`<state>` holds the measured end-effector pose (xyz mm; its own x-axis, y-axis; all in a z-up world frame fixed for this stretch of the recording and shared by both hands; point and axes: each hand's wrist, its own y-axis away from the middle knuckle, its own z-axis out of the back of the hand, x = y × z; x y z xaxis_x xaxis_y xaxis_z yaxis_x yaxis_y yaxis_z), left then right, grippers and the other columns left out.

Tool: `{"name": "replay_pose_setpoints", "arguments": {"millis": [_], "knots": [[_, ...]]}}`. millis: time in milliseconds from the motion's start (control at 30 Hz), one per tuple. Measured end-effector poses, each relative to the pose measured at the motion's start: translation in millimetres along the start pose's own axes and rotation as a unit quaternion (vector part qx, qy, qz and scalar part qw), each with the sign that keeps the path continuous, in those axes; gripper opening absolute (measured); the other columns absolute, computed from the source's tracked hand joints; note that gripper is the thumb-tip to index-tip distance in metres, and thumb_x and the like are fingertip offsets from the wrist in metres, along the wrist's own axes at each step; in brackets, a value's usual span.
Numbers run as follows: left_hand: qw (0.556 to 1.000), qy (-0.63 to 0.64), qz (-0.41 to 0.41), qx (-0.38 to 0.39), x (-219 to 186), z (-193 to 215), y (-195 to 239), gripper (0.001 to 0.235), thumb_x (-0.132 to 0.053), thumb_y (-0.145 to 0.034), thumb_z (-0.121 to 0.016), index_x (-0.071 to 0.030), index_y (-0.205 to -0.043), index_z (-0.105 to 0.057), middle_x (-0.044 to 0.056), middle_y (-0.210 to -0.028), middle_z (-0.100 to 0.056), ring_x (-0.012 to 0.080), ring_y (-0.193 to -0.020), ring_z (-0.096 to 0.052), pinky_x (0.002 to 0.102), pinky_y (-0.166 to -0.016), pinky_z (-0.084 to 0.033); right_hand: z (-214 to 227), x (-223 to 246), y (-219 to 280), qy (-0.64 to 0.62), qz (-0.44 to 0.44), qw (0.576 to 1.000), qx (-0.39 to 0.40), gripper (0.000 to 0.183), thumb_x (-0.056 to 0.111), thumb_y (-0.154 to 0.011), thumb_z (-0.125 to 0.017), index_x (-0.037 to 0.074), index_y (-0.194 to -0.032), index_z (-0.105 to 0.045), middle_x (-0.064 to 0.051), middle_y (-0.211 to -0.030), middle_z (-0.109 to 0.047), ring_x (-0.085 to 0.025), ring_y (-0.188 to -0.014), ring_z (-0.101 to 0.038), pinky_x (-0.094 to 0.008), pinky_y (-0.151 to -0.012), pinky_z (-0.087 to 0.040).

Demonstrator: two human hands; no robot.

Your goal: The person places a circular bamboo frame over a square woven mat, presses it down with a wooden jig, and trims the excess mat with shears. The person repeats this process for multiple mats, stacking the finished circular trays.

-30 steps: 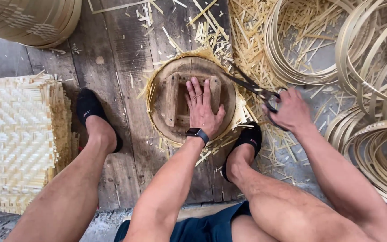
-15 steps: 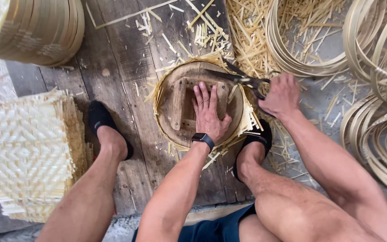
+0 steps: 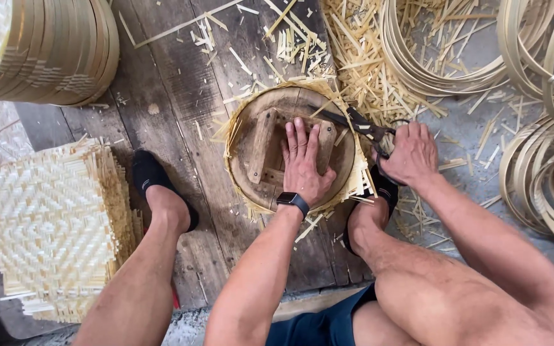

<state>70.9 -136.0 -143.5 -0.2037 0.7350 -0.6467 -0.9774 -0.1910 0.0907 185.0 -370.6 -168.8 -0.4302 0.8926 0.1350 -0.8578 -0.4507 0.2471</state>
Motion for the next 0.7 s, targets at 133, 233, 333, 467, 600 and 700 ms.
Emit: {"name": "replay_pose_setpoints", "arguments": {"millis": [133,233,333,467,600,700], "knots": [[1.000,-0.008,0.007,0.003,0,-1,3,0.110,-0.022,-0.068,-0.081,-0.012,-0.161,-0.024,0.021,-0.171,-0.005,0.0404,-0.159,-0.001,0.061,-0.127,-0.012,-13,-13,6,0.001,-0.082,0.991,0.108,0.064,0.060,-0.102,-0.058,0.000,-0.079,-0.065,-0.016,-0.084,-0.061,-0.030,-0.081,-0.060,-0.051,-0.071,-0.051],[1.000,-0.007,0.010,0.010,-1,1,2,0.110,-0.021,-0.067,-0.081,-0.013,-0.160,-0.024,0.021,-0.171,-0.005,0.0399,-0.160,-0.001,0.060,-0.128,-0.012,-36,-48,-13,0.056,-0.037,0.990,0.123,0.048,0.044,-0.097,-0.055,0.004,-0.072,-0.066,-0.013,-0.074,-0.060,-0.028,-0.069,-0.060,-0.049,-0.063,-0.050],[1.000,-0.001,0.012,0.005,-2,1,3,0.109,-0.021,-0.067,-0.081,-0.013,-0.160,-0.025,0.020,-0.171,-0.006,0.0397,-0.160,-0.001,0.060,-0.128,-0.012,-39,-61,-18,0.032,0.088,0.987,-0.133,0.051,0.053,-0.094,-0.062,0.004,-0.079,-0.064,-0.010,-0.082,-0.058,-0.026,-0.080,-0.057,-0.042,-0.074,-0.048],[1.000,-0.003,0.004,0.006,-1,2,3,0.110,-0.021,-0.067,-0.081,-0.013,-0.160,-0.024,0.020,-0.171,-0.005,0.0399,-0.160,-0.001,0.061,-0.128,-0.011,-12,-13,-57,0.178,0.117,0.957,-0.197,0.070,0.077,-0.081,-0.056,0.008,-0.067,-0.062,-0.004,-0.071,-0.053,-0.020,-0.068,-0.052,-0.035,-0.060,-0.049],[0.998,0.005,-0.037,0.047,11,17,-1,0.110,-0.017,-0.063,-0.081,-0.014,-0.160,-0.027,0.019,-0.171,-0.008,0.0395,-0.159,-0.002,0.060,-0.127,-0.010,10,-25,-63,0.148,0.039,0.986,0.070,0.044,0.050,-0.085,-0.058,0.006,-0.081,-0.066,-0.009,-0.083,-0.062,-0.023,-0.081,-0.059,-0.038,-0.067,-0.051],[0.993,0.014,-0.056,0.099,16,24,7,0.106,-0.015,-0.062,-0.082,-0.016,-0.157,-0.034,0.016,-0.171,-0.011,0.0363,-0.160,-0.007,0.056,-0.129,-0.012,2,-45,-43,0.133,0.015,0.981,0.141,0.040,0.045,-0.090,-0.061,0.007,-0.094,-0.068,-0.010,-0.097,-0.066,-0.024,-0.096,-0.062,-0.041,-0.078,-0.052]]}}
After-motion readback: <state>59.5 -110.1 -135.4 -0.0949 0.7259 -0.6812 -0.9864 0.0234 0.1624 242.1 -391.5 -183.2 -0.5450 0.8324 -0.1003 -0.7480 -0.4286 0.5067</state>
